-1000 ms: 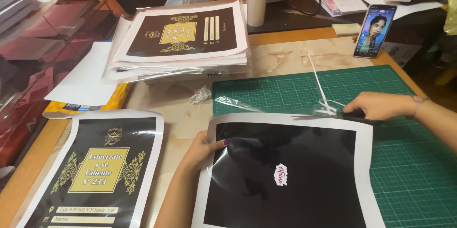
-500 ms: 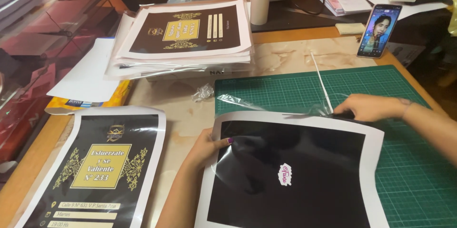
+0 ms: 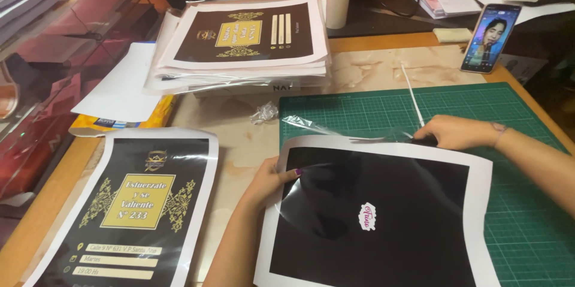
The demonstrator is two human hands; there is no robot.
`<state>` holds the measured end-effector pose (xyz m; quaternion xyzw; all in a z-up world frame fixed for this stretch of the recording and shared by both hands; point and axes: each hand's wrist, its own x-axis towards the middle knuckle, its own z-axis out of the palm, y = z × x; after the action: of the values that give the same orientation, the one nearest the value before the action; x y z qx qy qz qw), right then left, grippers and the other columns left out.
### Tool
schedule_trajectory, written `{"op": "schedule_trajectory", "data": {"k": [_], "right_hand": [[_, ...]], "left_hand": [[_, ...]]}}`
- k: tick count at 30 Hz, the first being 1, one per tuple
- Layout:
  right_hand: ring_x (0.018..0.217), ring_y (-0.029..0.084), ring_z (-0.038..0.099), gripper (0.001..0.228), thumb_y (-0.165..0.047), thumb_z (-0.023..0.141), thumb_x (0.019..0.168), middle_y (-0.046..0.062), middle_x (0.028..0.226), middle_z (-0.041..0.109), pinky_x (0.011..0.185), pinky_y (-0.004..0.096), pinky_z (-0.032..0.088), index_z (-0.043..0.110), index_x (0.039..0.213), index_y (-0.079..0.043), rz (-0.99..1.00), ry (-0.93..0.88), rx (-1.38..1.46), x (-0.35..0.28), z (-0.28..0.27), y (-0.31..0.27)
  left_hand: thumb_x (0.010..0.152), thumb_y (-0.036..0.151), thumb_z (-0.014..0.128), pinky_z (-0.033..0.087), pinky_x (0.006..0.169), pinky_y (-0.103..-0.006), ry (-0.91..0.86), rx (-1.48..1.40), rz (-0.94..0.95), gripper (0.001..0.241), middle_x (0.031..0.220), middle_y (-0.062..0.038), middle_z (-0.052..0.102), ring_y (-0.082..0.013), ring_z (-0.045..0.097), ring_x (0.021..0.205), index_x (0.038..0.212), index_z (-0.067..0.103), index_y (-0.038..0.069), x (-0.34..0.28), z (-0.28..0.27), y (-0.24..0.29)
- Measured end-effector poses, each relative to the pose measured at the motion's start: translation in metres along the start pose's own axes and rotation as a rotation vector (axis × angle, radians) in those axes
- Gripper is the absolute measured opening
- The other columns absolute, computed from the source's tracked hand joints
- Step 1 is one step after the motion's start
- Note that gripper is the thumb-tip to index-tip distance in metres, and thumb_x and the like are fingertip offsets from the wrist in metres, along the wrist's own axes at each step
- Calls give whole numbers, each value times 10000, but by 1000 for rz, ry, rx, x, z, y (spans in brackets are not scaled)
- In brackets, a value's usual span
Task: The person uses scissors to trim the excess clear plastic film from the edges of a black document sleeve. They carefully cut along the perimeter of the sleeve, removing the white border and excess material, then place the trimmed sleeve onto a stack of similar items.
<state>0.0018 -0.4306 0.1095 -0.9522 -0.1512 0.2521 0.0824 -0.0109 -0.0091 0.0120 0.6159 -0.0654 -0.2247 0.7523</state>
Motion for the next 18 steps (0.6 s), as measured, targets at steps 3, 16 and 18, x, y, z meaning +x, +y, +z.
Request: {"op": "schedule_trajectory", "data": {"k": [3,16,18], "right_hand": [[542,78,495,202,-297,836,772,-40,542,597,568,288,406,740,681,-144,-17,63,5,4,0,6],[610,71,559,117,-263,763,815,-58,661,726,611,258,451,770,785,-150,-15,-53,67,16,-7,-34],[603,44,543,130,-277,808,784,-68,622,707,595,259,454,781,773,-150,-49,-14,66,26,-4,-27]], "left_hand": [[835,49,768,588,829,-343,-6,-1,30,277,1036,-122,772,-228,721,916,1100,720,-15,6,-4,-10],[995,316,655,465,662,-237,27,52,-4,267,784,24,631,-99,608,706,831,624,108,11,-5,-19],[995,323,666,442,650,-234,19,16,67,300,771,44,597,-84,563,697,777,597,129,19,-13,-31]]}}
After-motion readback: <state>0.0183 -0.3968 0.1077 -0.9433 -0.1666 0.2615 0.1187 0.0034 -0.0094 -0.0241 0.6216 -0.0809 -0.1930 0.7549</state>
